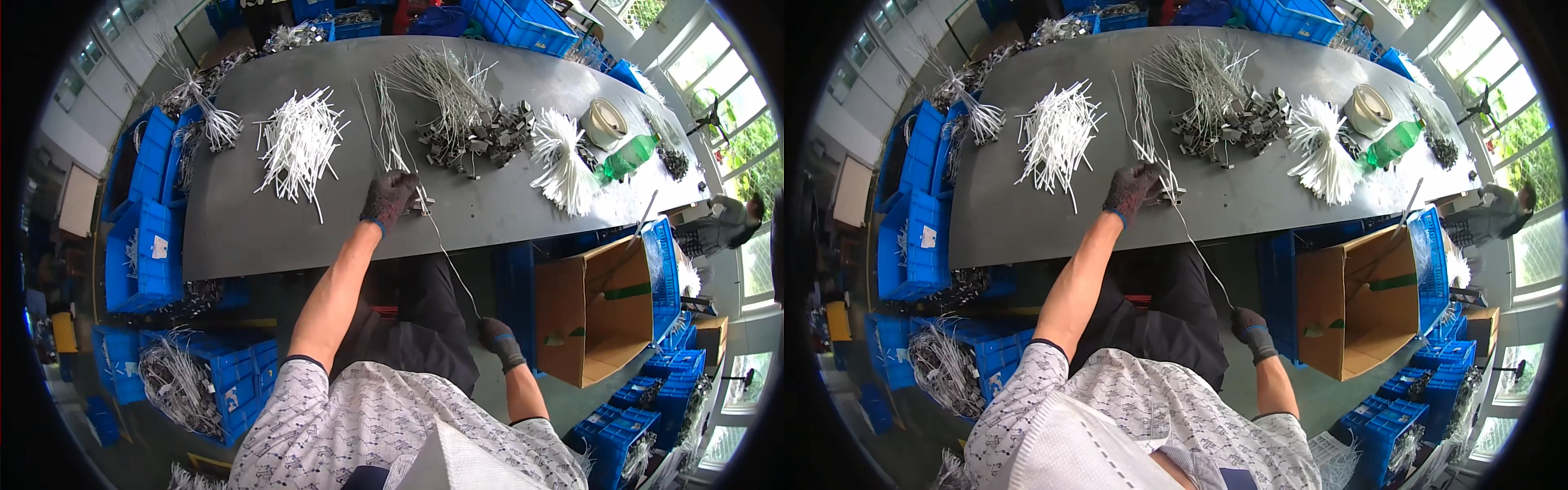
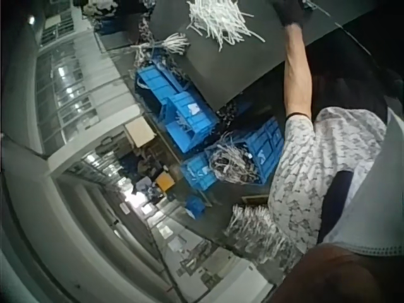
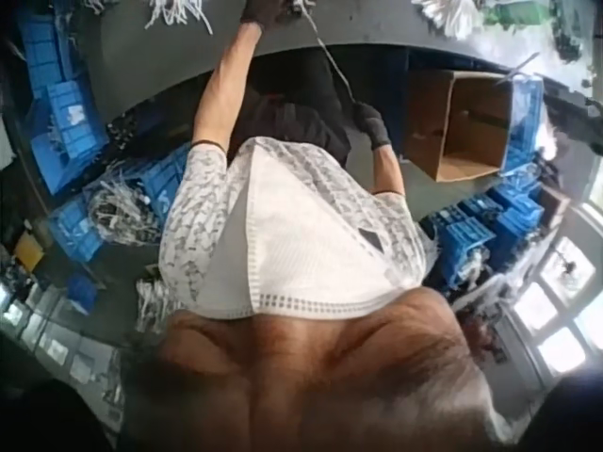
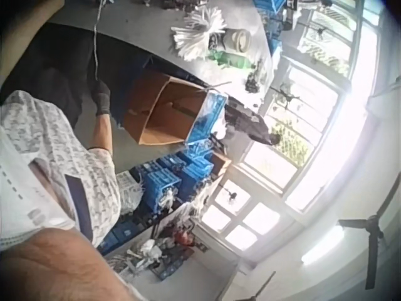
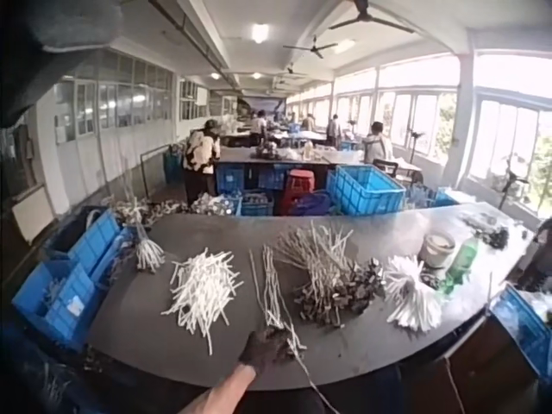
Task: The person puts a bundle of wires into a container, then repeatedly slides plastic sleeves onto wire leads and arranges them on the table by hand.
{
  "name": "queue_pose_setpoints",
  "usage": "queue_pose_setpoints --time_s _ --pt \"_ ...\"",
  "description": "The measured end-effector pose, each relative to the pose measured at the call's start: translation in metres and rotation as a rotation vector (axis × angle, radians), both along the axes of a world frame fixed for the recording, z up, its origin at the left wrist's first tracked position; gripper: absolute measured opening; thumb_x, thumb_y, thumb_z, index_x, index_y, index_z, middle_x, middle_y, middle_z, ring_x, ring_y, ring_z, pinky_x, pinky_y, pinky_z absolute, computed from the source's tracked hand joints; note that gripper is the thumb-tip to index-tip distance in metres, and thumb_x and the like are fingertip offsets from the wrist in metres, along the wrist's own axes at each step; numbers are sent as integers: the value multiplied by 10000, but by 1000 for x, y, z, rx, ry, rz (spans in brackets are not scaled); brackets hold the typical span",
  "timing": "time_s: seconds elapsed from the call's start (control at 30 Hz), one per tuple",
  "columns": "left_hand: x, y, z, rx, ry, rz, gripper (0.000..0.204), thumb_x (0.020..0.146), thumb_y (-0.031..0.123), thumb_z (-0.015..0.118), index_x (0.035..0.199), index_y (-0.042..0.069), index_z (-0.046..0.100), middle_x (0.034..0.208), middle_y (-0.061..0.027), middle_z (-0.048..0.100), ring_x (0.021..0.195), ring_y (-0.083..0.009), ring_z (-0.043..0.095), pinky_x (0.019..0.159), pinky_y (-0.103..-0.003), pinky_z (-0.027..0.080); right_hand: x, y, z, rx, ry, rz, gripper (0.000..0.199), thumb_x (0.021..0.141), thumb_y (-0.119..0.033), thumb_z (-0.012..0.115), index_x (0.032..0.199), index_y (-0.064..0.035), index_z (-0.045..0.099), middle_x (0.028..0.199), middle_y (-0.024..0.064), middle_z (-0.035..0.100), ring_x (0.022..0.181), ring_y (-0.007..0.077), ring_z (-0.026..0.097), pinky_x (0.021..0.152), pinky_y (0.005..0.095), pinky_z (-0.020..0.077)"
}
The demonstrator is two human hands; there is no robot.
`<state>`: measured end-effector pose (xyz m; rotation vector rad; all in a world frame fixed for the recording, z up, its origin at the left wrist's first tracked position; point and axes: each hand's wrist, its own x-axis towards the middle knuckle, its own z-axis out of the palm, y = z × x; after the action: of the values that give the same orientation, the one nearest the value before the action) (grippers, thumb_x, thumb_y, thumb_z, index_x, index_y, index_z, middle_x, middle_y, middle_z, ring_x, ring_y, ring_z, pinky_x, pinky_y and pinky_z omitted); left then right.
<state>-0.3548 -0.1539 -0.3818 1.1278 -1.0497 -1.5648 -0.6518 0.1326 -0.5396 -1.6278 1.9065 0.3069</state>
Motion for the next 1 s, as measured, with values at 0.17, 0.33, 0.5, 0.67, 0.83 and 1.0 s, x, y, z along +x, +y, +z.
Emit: queue_pose_setpoints --time_s 0.17,0.33,0.5,0.67,0.83,1.0 --pt "-28 7 -45 -65 31 190 237 946 215 686 833 9 715 705 -13 665 643 -76 603 584 -261 484 54 -100 54 -383 -850 -323 408 974 -326 644 1205 11 647 1098 193 724 1021 272 693 876 382 532" --pt "-42 33 -43 -280 -404 -42 212 962 235 688 941 26 710 807 -53 701 826 -125 684 712 -298 573 98 -183 110 -515 -1196 -590 384 981 -321 659 1200 -6 638 1055 157 728 928 210 697 764 381 551" --pt "-18 6 -36 257 444 131 273 981 309 668 1057 50 626 947 -97 698 739 -194 697 680 -327 592 118 -173 98 -698 -602 -241 278 945 -324 687 1061 -72 687 931 164 719 810 318 714 672 402 543" --pt "23 -29 -4 166 532 414 190 1019 227 598 1081 57 653 929 -102 723 782 -207 715 707 -332 602 97 -118 68 -754 -424 -138 216 941 -279 672 924 -65 688 823 197 669 782 399 678 651 425 519" --pt "31 -16 -3 -6 234 248 151 979 183 665 986 42 716 864 -69 731 744 -155 694 699 -291 576 95 -99 75 -672 -613 -211 203 943 -249 674 955 -47 674 760 172 649 722 340 669 630 406 514" --pt "-30 31 -68 -221 49 -53 209 971 179 677 1014 -14 743 862 -70 742 785 -85 642 718 -267 522 117 -170 90 -1006 -851 -298 270 982 -268 629 1093 -22 642 760 151 661 668 230 627 606 366 504"
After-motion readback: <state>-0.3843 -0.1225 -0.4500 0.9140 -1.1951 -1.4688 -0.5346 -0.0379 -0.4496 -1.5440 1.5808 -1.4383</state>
